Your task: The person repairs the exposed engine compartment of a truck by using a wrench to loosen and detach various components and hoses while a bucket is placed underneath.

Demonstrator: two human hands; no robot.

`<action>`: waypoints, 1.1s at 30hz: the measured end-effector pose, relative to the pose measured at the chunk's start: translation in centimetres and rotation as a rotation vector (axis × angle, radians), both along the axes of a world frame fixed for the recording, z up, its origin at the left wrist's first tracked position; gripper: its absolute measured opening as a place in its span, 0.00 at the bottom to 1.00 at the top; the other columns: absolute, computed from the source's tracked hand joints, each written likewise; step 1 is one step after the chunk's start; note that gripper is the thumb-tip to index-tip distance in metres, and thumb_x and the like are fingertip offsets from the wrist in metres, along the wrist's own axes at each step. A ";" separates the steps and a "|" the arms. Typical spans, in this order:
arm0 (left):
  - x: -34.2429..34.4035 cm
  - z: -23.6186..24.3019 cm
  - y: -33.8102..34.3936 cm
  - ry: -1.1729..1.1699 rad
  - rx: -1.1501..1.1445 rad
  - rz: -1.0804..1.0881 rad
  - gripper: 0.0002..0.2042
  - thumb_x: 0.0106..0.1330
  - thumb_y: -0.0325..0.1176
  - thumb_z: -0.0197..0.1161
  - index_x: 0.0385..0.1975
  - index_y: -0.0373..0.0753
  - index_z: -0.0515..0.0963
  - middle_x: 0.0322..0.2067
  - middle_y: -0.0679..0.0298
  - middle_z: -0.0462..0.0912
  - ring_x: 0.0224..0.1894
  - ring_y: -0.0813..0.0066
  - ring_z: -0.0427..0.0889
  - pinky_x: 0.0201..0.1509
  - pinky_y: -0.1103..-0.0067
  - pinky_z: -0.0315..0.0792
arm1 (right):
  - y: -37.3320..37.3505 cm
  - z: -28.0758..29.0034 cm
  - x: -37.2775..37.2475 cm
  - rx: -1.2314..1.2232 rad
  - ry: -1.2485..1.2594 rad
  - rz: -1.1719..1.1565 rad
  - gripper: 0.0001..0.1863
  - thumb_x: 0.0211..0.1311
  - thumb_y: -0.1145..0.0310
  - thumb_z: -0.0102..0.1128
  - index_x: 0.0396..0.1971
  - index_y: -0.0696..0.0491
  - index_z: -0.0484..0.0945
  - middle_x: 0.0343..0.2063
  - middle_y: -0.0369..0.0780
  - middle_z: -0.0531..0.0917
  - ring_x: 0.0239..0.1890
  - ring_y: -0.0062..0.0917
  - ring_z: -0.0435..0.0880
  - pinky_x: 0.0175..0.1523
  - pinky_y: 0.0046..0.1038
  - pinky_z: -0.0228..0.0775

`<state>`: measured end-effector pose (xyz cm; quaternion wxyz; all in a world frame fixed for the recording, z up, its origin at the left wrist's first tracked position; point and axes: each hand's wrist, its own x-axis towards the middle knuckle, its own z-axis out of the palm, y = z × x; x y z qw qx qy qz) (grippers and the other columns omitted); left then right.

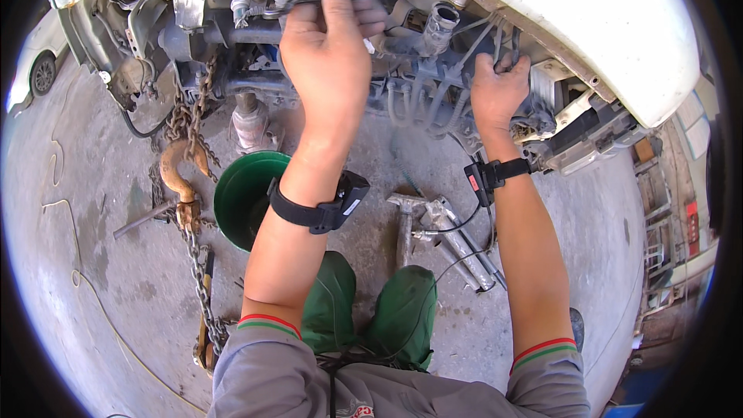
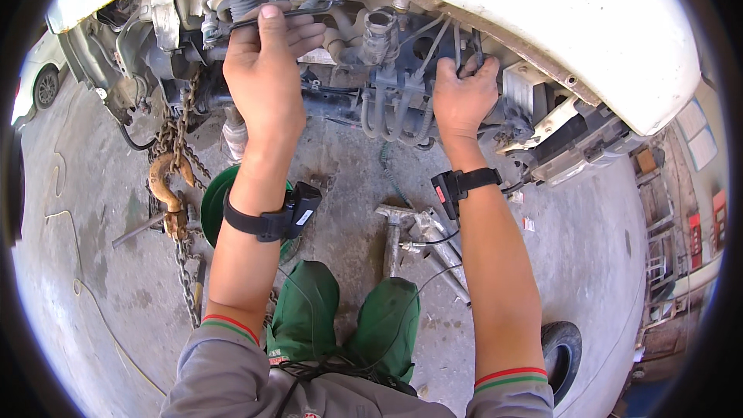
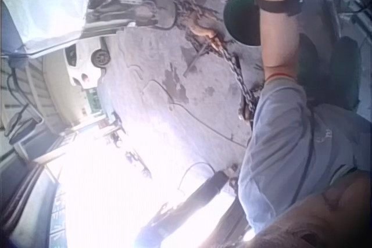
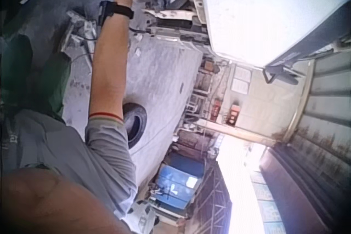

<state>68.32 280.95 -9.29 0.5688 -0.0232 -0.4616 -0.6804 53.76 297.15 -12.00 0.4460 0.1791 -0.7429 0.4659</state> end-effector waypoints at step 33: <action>-1.8 0.0 4.6 -0.104 -0.586 0.771 0.17 0.56 0.18 0.61 0.47 0.35 0.79 0.37 0.53 0.84 0.37 0.54 0.84 0.41 0.70 0.79 | 0.0 -0.1 0.0 0.034 0.038 -0.021 0.15 0.47 0.67 0.63 0.28 0.60 0.68 0.18 0.45 0.74 0.22 0.45 0.76 0.34 0.40 0.71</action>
